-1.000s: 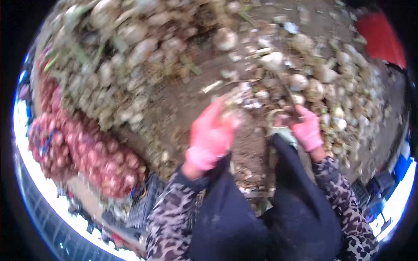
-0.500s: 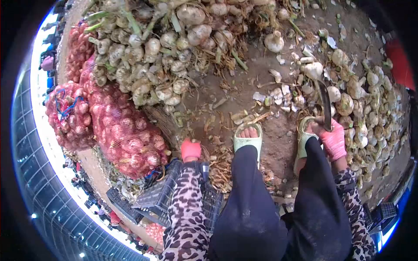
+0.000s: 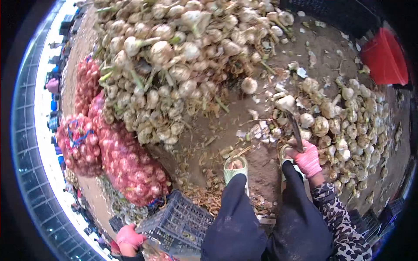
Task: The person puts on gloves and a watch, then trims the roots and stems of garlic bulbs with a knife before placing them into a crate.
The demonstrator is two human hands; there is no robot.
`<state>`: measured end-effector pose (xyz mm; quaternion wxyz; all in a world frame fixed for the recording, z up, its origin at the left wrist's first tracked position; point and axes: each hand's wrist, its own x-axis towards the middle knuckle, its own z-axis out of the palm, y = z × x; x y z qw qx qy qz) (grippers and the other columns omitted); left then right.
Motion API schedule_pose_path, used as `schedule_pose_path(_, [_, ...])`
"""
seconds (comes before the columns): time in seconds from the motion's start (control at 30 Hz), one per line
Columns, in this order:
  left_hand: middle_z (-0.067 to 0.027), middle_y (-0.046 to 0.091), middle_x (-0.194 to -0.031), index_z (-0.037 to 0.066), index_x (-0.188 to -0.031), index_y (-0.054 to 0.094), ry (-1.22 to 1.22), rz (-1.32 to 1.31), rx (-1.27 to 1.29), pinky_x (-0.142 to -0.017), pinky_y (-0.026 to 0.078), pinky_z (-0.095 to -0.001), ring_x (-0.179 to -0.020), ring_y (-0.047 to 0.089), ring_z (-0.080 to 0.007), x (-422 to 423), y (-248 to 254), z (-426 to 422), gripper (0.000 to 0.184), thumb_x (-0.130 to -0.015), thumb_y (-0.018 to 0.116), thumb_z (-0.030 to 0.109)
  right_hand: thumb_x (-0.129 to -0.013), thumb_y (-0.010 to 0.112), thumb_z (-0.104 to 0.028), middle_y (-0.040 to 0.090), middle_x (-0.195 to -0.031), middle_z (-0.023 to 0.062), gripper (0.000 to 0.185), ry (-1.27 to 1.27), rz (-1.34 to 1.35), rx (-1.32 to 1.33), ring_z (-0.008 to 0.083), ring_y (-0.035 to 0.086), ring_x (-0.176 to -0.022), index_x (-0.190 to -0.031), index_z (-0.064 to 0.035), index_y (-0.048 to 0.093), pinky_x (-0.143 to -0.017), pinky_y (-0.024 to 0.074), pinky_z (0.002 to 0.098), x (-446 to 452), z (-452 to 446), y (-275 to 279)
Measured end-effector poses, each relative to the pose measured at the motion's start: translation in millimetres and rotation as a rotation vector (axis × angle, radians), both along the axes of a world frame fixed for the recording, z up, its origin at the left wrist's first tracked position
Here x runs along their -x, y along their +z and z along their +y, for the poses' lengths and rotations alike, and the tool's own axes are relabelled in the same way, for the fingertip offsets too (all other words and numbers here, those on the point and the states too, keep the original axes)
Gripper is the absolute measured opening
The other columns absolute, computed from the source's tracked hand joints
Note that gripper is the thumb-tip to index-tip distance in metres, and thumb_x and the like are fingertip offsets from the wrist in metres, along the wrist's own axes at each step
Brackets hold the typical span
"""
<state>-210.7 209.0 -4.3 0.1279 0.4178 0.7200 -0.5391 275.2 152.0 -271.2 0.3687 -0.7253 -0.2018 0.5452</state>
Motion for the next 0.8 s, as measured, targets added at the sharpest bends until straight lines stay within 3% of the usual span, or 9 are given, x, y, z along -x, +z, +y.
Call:
schedule_pose_path(0.13, [-0.0177, 0.065, -0.092, 0.001, -0.096, 0.064, -0.044, -0.822, -0.502, -0.077, 0.048, -0.0336, -0.085, 0.064, -0.0275, -137, -77, 76, 0.028, -0.082, 0.058, 0.025, -0.071, 0.074, -0.009, 0.063, -0.079, 0.0028, 0.029, -0.046, 0.058, 0.012, 0.009, 0.056, -0.07, -0.096, -0.0011, 0.063, -0.066, 0.0465, 0.0246, -7, 8, 9])
schedule_pose_path(0.17, [-0.0145, 0.066, -0.085, -0.001, -0.096, 0.063, 0.213, -1.1, -0.529, -0.07, 0.049, -0.0334, -0.076, 0.064, -0.022, -136, -130, 93, 0.029, -0.086, 0.057, 0.025, -0.072, 0.074, -0.009, 0.063, -0.078, 0.0035, 0.028, -0.071, 0.08, 0.02, 0.0094, 0.056, -0.066, -0.096, -0.0006, 0.062, -0.063, 0.0467, 0.024, -9, 10, 13])
schedule_pose_path(0.2, [-0.0079, 0.061, -0.074, -0.001, -0.102, 0.057, 0.696, -1.21, -0.421, -0.053, 0.047, -0.0282, -0.061, 0.058, -0.0156, -177, -155, 115, 0.051, -0.089, 0.05, 0.047, -0.073, 0.073, -0.01, 0.063, -0.077, 0.0048, 0.027, -0.075, 0.08, 0.016, 0.0096, 0.056, -0.065, -0.095, -0.0001, 0.062, -0.062, 0.0472, 0.024, -13, 8, 10])
schedule_pose_path(0.27, [-0.0125, 0.061, -0.078, -0.007, -0.112, 0.043, 1.101, -1.415, -0.076, -0.061, 0.05, -0.0357, -0.067, 0.06, -0.0217, -240, -214, 160, 0.082, -0.079, 0.046, 0.068, -0.073, 0.073, -0.012, 0.063, -0.077, 0.005, 0.027, -0.073, 0.057, 0.038, 0.0099, 0.058, -0.07, -0.095, 0.0001, 0.062, -0.066, 0.048, 0.0254, -21, 9, 19])
schedule_pose_path(0.4, [-0.0171, 0.06, -0.086, -0.002, -0.11, 0.043, 1.288, -1.307, -0.094, -0.07, 0.05, -0.0471, -0.074, 0.059, -0.0286, -355, -296, 200, 0.089, -0.069, 0.049, 0.076, -0.072, 0.073, -0.012, 0.065, -0.084, 0.0069, 0.026, -0.072, -0.045, 0.07, 0.0134, 0.06, -0.078, -0.095, -0.0015, 0.064, -0.072, 0.0484, 0.028, -37, 5, 21])
schedule_pose_path(0.53, [-0.0142, 0.058, -0.093, 0.003, -0.105, 0.052, 1.476, -1.76, 0.019, -0.065, 0.053, -0.0391, -0.075, 0.059, -0.0297, -365, -356, 208, 0.023, -0.084, 0.055, 0.012, -0.072, 0.073, -0.014, 0.066, -0.086, 0.0084, 0.028, -0.119, -0.057, 0.004, 0.0135, 0.061, -0.08, -0.096, -0.0015, 0.064, -0.074, 0.0487, 0.0277, -45, 8, 14])
schedule_pose_path(0.63, [-0.0098, 0.06, -0.093, -0.002, -0.106, 0.052, 1.318, -1.656, -0.029, -0.062, 0.051, -0.0354, -0.074, 0.059, -0.0228, -344, -346, 185, 0.031, -0.076, 0.054, -0.005, -0.072, 0.074, -0.016, 0.067, -0.086, 0.0097, 0.03, -0.071, -0.1, -0.038, 0.0146, 0.062, -0.079, -0.096, -0.0014, 0.063, -0.073, 0.0493, 0.0277, -43, 20, 11])
schedule_pose_path(0.73, [-0.012, 0.058, -0.111, -0.004, -0.121, 0.045, 0.781, -1.844, -0.021, -0.085, 0.048, -0.0355, -0.096, 0.059, -0.0232, -332, -308, 149, 0.049, -0.072, 0.054, -0.004, -0.072, 0.072, -0.022, 0.065, -0.087, 0.0125, 0.03, 0.102, -0.367, -0.181, 0.0294, 0.063, -0.081, -0.094, -0.0044, 0.063, -0.072, 0.0498, 0.0347, -36, 34, 15])
schedule_pose_path(0.8, [-0.0103, 0.056, -0.114, -0.002, -0.126, 0.04, 0.786, -1.981, 0.163, -0.089, 0.046, -0.0304, -0.105, 0.055, -0.0197, -333, -274, 127, 0.067, -0.064, 0.066, 0.004, -0.069, 0.069, -0.018, 0.061, -0.084, 0.0123, 0.03, 0.279, -0.585, -0.33, 0.0312, 0.061, -0.077, -0.095, -0.0055, 0.061, -0.068, 0.0485, 0.0387, -29, 41, 22])
